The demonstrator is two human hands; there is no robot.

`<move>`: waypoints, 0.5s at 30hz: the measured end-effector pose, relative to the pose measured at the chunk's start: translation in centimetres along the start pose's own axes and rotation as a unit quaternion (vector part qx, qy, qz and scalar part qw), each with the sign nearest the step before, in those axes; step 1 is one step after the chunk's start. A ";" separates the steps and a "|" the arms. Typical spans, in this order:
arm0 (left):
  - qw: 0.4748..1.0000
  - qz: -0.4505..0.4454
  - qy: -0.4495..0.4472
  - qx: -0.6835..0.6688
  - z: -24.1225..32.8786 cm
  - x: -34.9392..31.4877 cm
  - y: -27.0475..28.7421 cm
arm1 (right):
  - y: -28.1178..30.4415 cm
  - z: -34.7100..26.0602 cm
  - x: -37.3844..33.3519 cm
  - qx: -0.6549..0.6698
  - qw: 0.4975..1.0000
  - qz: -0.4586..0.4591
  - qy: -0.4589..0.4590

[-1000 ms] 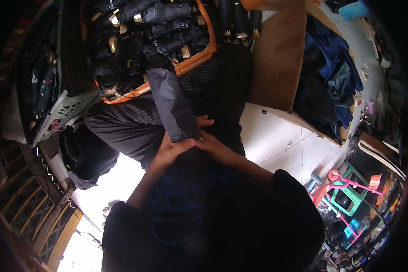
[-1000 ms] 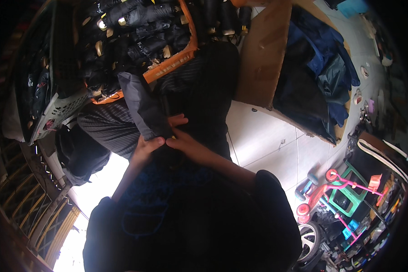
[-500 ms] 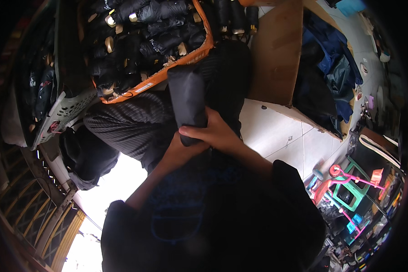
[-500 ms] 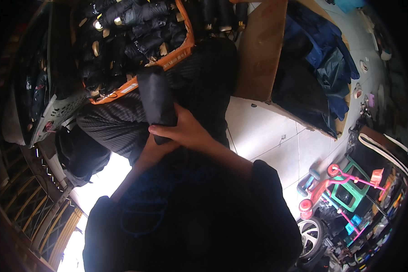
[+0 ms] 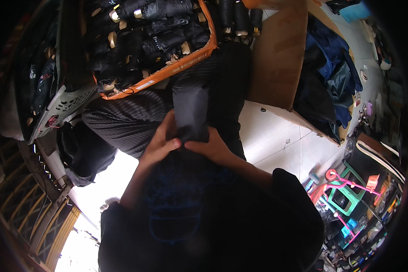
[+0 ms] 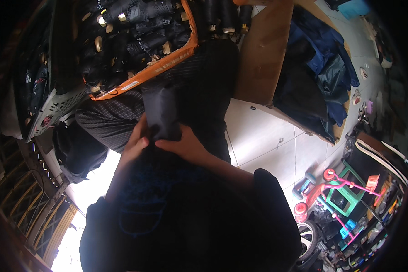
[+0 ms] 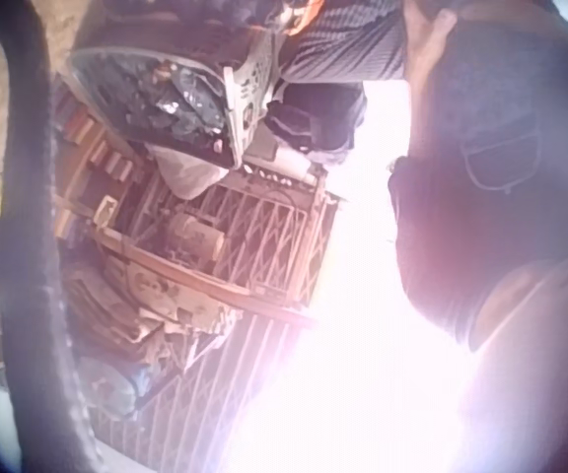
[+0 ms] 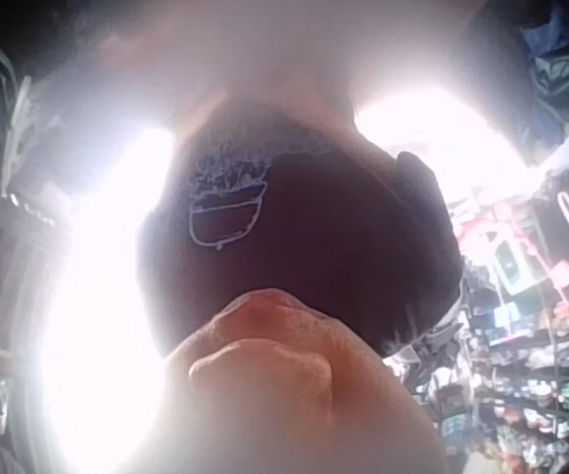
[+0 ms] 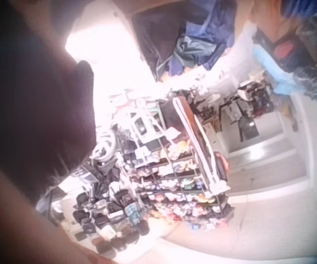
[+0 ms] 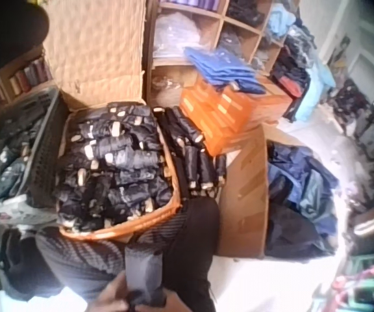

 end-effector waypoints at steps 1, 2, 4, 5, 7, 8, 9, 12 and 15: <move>0.999 -0.004 0.009 -0.038 -0.9 0.3 -0.4 | 0.0 0.0 0.0 -0.017 1.000 -0.015 -0.005; 0.997 -0.007 0.018 -0.075 -1.7 0.6 -0.8 | -0.1 0.0 0.0 -0.034 0.999 -0.031 -0.010; 0.994 -0.052 0.060 -0.080 -0.1 1.4 -2.0 | -0.2 -0.2 -0.4 -0.075 0.997 -0.006 0.022; 0.989 -0.048 0.087 -0.114 -0.2 1.4 -1.9 | -0.2 -0.4 -0.6 -0.095 0.995 0.006 0.038; 0.985 -0.014 0.054 -0.166 -1.5 1.3 -1.4 | 0.9 0.4 -0.9 -0.106 0.991 -0.074 0.028; 0.981 0.003 0.038 -0.191 -2.0 1.2 -1.2 | 1.4 1.0 -1.0 -0.111 0.987 -0.114 0.023; 0.980 0.033 0.032 -0.196 -1.4 1.0 -1.5 | 1.6 1.8 -0.9 0.007 0.994 -0.106 -0.009; 0.981 -0.016 0.013 -0.191 -1.6 1.1 -1.0 | 2.1 3.1 -0.8 0.188 0.974 -0.099 -0.073; 0.975 0.001 0.002 -0.222 -1.3 1.3 -1.7 | 2.6 2.5 -0.6 0.063 0.988 -0.123 -0.070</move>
Point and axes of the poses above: each hand's wrist, its own x-axis towards the middle knuckle, its own y-axis out of the back of the hand, z = x × y, the point moved 1 cm from there along x, towards the middle knuckle, and after that the axes turned 4 degrees about x, right-handed, at the moved point
